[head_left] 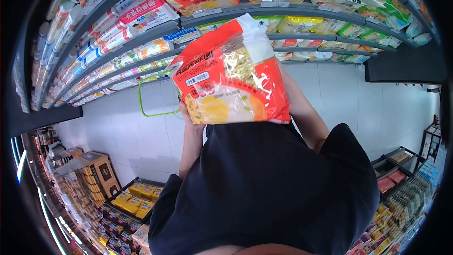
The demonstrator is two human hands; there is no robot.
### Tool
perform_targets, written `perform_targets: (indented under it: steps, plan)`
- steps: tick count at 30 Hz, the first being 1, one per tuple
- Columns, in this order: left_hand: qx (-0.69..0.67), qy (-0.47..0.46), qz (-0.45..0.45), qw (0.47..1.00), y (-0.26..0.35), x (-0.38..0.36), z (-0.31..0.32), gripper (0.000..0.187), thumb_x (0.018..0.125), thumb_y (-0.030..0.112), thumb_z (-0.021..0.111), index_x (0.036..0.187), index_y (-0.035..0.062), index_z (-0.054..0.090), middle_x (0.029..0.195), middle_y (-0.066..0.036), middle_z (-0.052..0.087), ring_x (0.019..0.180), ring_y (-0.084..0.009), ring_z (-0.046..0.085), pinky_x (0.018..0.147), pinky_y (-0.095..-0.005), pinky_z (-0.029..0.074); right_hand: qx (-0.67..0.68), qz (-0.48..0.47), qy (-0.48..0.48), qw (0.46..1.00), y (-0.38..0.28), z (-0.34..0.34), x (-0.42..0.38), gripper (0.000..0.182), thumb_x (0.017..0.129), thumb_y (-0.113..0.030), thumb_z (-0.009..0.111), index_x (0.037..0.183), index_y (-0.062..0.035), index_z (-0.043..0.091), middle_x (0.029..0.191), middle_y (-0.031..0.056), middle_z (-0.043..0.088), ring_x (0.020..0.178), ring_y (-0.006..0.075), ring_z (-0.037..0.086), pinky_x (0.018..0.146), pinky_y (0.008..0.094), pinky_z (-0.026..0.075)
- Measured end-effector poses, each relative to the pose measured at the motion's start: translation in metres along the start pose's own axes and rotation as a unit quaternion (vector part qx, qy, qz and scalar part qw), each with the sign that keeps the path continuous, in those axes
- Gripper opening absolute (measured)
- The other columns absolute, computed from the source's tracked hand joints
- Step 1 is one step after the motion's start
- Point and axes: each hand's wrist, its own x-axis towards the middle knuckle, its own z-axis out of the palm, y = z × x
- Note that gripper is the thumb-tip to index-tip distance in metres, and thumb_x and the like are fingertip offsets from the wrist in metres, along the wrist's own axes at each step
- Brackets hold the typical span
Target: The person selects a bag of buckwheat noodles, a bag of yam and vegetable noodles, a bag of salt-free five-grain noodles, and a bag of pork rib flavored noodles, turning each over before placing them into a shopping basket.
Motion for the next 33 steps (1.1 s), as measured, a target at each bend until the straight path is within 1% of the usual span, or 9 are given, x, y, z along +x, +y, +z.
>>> perform_targets:
  steps: [5, 8, 10, 11, 13, 21, 23, 24, 33]
  plan:
    - [-0.071, -0.033, -0.006, 0.997, -0.003, 0.0, 0.017, 0.077, 0.085, 0.054, 0.058, 0.139, 0.0035, 0.037, 0.133, -0.013, 0.051, 0.116, -0.0266, 0.054, 0.095, -0.0451, 0.049, -0.159, -0.082, -0.244, 0.953, 0.013, 0.004, 0.024, 0.042, 0.097, -0.025, 0.047, 0.135, -0.0063, 0.045, 0.129, 0.0085, 0.052, 0.118, 0.0153, 0.051, 0.1, 0.0311, 0.042]
    - [-0.072, -0.03, -0.008, 0.997, -0.006, -0.006, 0.012, 0.076, 0.085, 0.054, 0.058, 0.138, 0.0036, 0.037, 0.132, -0.013, 0.051, 0.116, -0.0266, 0.054, 0.095, -0.045, 0.049, -0.293, -0.219, -0.39, 0.845, 0.007, 0.01, 0.052, 0.042, 0.097, -0.024, 0.048, 0.135, -0.0066, 0.045, 0.129, 0.0083, 0.052, 0.118, 0.0156, 0.051, 0.1, 0.0314, 0.041]
    - [-0.068, -0.025, -0.01, 0.997, -0.004, -0.014, 0.011, 0.075, 0.086, 0.053, 0.058, 0.138, 0.0037, 0.037, 0.132, -0.012, 0.051, 0.116, -0.0265, 0.055, 0.095, -0.0449, 0.049, -0.346, -0.296, -0.449, 0.769, 0.001, 0.024, 0.057, 0.041, 0.097, -0.023, 0.048, 0.135, -0.0068, 0.045, 0.129, 0.0083, 0.052, 0.118, 0.0158, 0.051, 0.101, 0.0316, 0.041]
    - [-0.065, -0.021, -0.008, 0.998, -0.003, -0.017, 0.01, 0.075, 0.086, 0.053, 0.058, 0.138, 0.0037, 0.037, 0.132, -0.012, 0.051, 0.116, -0.0265, 0.055, 0.095, -0.0449, 0.049, -0.346, -0.295, -0.45, 0.769, 0.0, 0.03, 0.055, 0.041, 0.097, -0.023, 0.048, 0.135, -0.0068, 0.045, 0.129, 0.0083, 0.052, 0.118, 0.0158, 0.051, 0.101, 0.0316, 0.041]
    - [-0.056, -0.015, -0.007, 0.998, -0.001, -0.022, 0.006, 0.074, 0.086, 0.053, 0.057, 0.138, 0.0037, 0.038, 0.132, -0.012, 0.051, 0.116, -0.0264, 0.055, 0.095, -0.0448, 0.049, -0.375, -0.387, -0.499, 0.679, -0.004, 0.045, 0.049, 0.042, 0.094, -0.015, 0.053, 0.134, -0.0068, 0.046, 0.129, 0.0085, 0.053, 0.12, 0.016, 0.05, 0.101, 0.0315, 0.04]
    - [-0.041, 0.017, 0.008, 0.999, 0.006, -0.046, -0.001, 0.072, 0.087, 0.052, 0.057, 0.137, 0.0039, 0.039, 0.131, -0.012, 0.052, 0.115, -0.0262, 0.055, 0.094, -0.0445, 0.049, -0.353, -0.316, -0.512, 0.717, 0.026, 0.055, 0.053, 0.029, 0.088, -0.01, 0.062, 0.115, -0.0044, 0.055, 0.103, -0.0006, 0.058, 0.094, 0.0052, 0.052, 0.084, 0.0233, 0.043]
    - [-0.041, 0.022, 0.012, 0.999, 0.007, -0.049, -0.003, 0.071, 0.087, 0.051, 0.056, 0.137, 0.004, 0.039, 0.131, -0.012, 0.052, 0.115, -0.0262, 0.055, 0.094, -0.0445, 0.049, -0.298, -0.194, -0.508, 0.785, 0.041, 0.052, 0.066, 0.023, 0.086, -0.011, 0.065, 0.107, -0.0057, 0.057, 0.096, -0.0033, 0.059, 0.088, 0.002, 0.052, 0.079, 0.0224, 0.044]
    - [-0.041, 0.023, 0.013, 0.999, 0.008, -0.05, -0.002, 0.071, 0.087, 0.051, 0.056, 0.137, 0.004, 0.039, 0.131, -0.012, 0.052, 0.115, -0.0262, 0.055, 0.094, -0.0444, 0.049, -0.312, -0.195, -0.475, 0.799, 0.041, 0.052, 0.051, 0.018, 0.087, -0.012, 0.065, 0.102, -0.0066, 0.058, 0.091, -0.0044, 0.059, 0.085, 0.0014, 0.052, 0.077, 0.0218, 0.044]
    - [-0.048, 0.037, 0.015, 0.998, 0.01, -0.065, 0.0, 0.069, 0.088, 0.05, 0.055, 0.137, 0.0042, 0.04, 0.13, -0.012, 0.053, 0.114, -0.0259, 0.056, 0.094, -0.0441, 0.05, -0.341, -0.211, -0.493, 0.772, 0.071, 0.049, 0.048, 0.018, 0.088, -0.016, 0.067, 0.099, -0.0053, 0.059, 0.078, -0.0035, 0.055, 0.072, 0.0027, 0.048, 0.063, 0.022, 0.04]
